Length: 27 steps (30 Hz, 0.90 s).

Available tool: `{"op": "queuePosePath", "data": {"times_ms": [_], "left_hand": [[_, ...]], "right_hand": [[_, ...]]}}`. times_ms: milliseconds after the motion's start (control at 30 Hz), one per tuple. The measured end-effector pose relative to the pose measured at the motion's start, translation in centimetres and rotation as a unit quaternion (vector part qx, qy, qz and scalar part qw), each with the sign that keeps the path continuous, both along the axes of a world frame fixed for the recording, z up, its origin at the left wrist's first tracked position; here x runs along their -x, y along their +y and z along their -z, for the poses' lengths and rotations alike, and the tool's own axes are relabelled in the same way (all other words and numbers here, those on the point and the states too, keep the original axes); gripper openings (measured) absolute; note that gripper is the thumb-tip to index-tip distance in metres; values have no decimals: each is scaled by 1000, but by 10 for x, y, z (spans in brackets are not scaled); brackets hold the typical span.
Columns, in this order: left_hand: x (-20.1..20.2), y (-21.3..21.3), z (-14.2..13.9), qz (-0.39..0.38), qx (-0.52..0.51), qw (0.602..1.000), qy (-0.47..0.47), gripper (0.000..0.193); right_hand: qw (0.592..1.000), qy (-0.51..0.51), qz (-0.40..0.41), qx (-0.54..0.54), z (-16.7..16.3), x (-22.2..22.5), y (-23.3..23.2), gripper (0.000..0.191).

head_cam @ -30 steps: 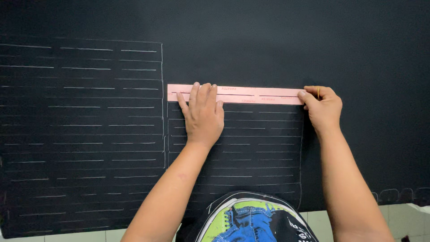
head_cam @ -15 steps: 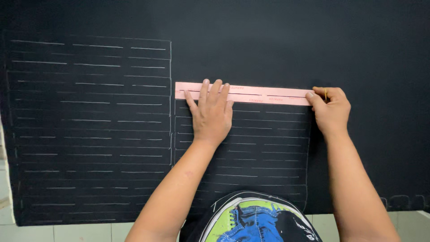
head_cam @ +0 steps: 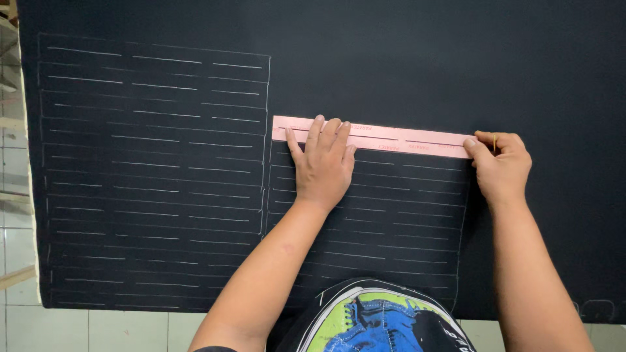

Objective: The person places a long pink ruler strip on black sheet material laid on a work table and marks straight lines along it with a pencil-like tool. They repeatedly reposition and align the strip across different sections of the material, pressing it flat and drawing lines to lay out pattern markings.

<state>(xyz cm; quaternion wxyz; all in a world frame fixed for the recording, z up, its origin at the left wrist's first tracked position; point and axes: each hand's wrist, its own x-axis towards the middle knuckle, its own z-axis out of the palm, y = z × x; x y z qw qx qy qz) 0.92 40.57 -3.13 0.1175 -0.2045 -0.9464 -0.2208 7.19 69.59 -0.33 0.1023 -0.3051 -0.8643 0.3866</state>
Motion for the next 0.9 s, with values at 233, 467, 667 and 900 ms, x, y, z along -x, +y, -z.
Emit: {"op": "queuePosePath", "data": {"times_ms": [233, 467, 667, 900], "left_hand": [[0, 0, -2, -2, -5, 1000, 9, 42], [-6, 8, 0, 51, 47, 997, -17, 36], [-20, 7, -8, 91, 13, 995, 29, 42], [-17, 3, -9, 99, -20, 994, 38, 47]], "right_hand": [[999, 23, -8, 26, -4, 2, -2, 22], [999, 21, 5, 28, -8, 5, -2, 29], [993, 119, 3, 20, -32, 20, 4, 17], [977, 73, -193, 45, -65, 72, -86, 21]]}}
